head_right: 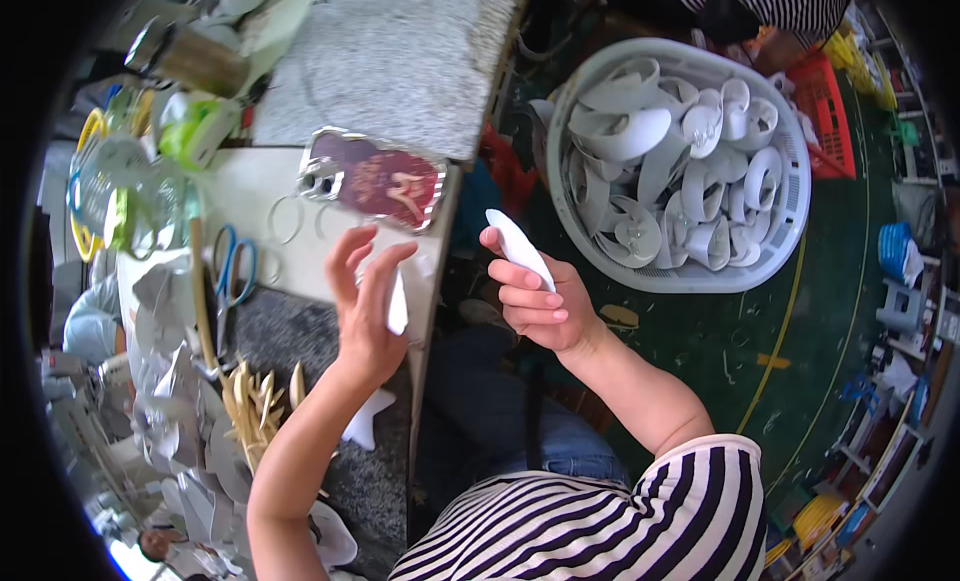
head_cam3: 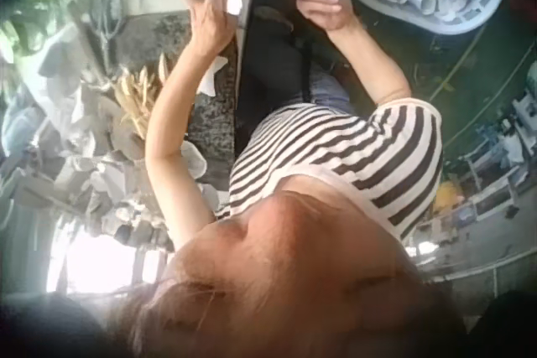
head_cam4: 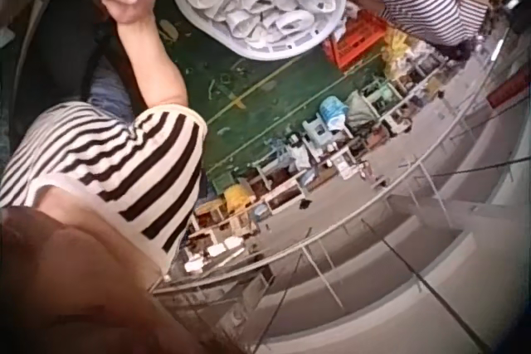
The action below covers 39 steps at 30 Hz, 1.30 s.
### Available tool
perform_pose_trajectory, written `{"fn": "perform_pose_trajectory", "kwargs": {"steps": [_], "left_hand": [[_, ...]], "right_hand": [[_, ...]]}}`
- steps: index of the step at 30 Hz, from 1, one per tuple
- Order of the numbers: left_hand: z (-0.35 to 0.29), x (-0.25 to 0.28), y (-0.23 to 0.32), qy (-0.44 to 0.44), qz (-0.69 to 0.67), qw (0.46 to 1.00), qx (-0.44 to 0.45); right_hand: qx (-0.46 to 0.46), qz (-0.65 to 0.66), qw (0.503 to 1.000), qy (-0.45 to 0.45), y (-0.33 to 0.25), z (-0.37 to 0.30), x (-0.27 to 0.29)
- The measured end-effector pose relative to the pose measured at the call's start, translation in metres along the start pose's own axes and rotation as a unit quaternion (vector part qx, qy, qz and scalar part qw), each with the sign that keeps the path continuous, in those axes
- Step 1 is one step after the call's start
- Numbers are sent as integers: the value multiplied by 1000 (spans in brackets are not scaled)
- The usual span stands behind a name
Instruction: The person sorts shoe upper components, folds lining pieces around wooden stays, and inserts them into the shoe uppers, pressing and shaping the interiors by hand.
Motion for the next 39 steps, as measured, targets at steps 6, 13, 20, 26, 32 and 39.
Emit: {"fn": "perform_pose_trajectory", "kwargs": {"steps": [6,13,20,26,32,39], "left_hand": [[-56,68,25,50,-157,986,32],[-224,98,6,32,-288,897,332],[-310,59,19,191,-619,647,402],[-320,38,33,135,-688,613,364],[-337,24,54,152,-622,699,318],[-362,22,43,255,-680,640,252]], "right_hand": [[-50,-624,779,26,88,22,-48],[-184,-855,433,-219,170,59,-23],[-26,-825,44,-562,217,33,4],[-150,-793,311,-502,241,-27,-4],[-338,-747,443,-362,253,-84,17],[-124,-707,307,-625,280,-121,-4]]}}
Point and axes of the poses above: each hand's wrist, its own z-axis towards the middle knuckle, its own x-axis out of the back of the hand, y = z × x, the point moved 4 cm from there along z, towards the middle knuckle, and after that the axes turned 15 degrees about x, right-handed, at the moved point
